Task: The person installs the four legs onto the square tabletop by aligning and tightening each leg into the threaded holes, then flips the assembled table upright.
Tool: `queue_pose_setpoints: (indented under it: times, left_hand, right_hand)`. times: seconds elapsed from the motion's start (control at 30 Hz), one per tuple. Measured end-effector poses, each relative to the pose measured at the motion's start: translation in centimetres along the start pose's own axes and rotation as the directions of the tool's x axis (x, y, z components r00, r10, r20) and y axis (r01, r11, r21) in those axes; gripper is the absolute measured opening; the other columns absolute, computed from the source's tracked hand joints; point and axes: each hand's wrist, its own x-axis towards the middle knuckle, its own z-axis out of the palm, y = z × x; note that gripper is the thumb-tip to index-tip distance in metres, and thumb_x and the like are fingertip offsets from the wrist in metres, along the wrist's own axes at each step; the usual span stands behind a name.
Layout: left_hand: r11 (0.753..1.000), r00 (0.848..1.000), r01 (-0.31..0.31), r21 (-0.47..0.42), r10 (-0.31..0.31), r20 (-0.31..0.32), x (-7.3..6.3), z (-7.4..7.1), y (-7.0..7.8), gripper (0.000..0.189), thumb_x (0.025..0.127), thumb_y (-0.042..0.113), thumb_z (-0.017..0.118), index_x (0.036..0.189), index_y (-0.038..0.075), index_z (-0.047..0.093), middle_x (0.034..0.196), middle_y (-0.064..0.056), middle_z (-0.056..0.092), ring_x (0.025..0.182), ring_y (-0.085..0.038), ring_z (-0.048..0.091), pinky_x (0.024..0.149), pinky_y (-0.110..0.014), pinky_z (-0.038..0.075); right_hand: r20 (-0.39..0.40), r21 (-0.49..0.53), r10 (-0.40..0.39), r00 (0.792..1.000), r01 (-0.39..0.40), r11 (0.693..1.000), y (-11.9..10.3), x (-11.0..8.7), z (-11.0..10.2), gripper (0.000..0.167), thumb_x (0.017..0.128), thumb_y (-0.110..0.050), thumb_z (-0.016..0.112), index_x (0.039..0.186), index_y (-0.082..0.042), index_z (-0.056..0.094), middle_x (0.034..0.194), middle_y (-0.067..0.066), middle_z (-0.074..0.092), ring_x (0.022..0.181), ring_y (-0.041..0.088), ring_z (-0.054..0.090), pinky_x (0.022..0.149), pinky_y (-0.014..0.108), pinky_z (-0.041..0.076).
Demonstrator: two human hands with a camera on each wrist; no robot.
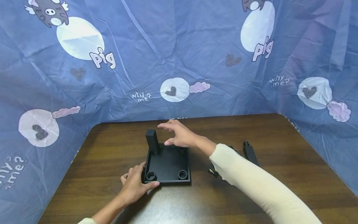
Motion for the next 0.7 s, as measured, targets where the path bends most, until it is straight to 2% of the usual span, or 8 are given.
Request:
queue_pose_setpoints:
  times: [0.23,0.5,0.7]
  left_hand:
    - [1.000,1.000,0.000,0.003,0.000,-0.001,0.0,0.0,0.1,0.095,0.077,0.039,0.092,0.146,-0.009,0.047,0.127,-0.021,0.062,0.117,-0.036,0.048,0.092,-0.064,0.020]
    - [1.000,1.000,0.008,0.000,-0.008,0.004,-0.2,-0.2,0.3,0.095,0.078,0.038,0.091,0.147,-0.009,0.046,0.128,-0.022,0.061,0.118,-0.037,0.047,0.093,-0.063,0.020]
    - [1.000,1.000,0.013,0.003,-0.013,0.008,-0.2,-0.2,0.4,0.095,0.078,0.039,0.091,0.147,-0.009,0.046,0.130,-0.022,0.061,0.120,-0.037,0.047,0.092,-0.062,0.020]
  right_hand:
    - [-0.010,-0.082,-0.072,0.997,0.071,0.994,0.6,-3.4,-1.5,0.064,0.089,-0.004,0.081,0.148,-0.007,0.056,0.128,0.011,0.057,0.122,0.027,0.050,0.103,0.043,0.043]
    - [-0.004,-0.104,-0.032,0.999,0.032,0.994,1.6,-7.7,-3.2,0.065,0.089,-0.002,0.080,0.149,-0.009,0.056,0.128,0.008,0.056,0.122,0.025,0.048,0.099,0.045,0.044]
    - [-0.013,-0.102,-0.009,1.000,0.008,0.995,2.2,-10.2,-4.1,0.065,0.088,-0.001,0.080,0.148,-0.009,0.056,0.130,0.007,0.056,0.122,0.024,0.048,0.098,0.046,0.045]
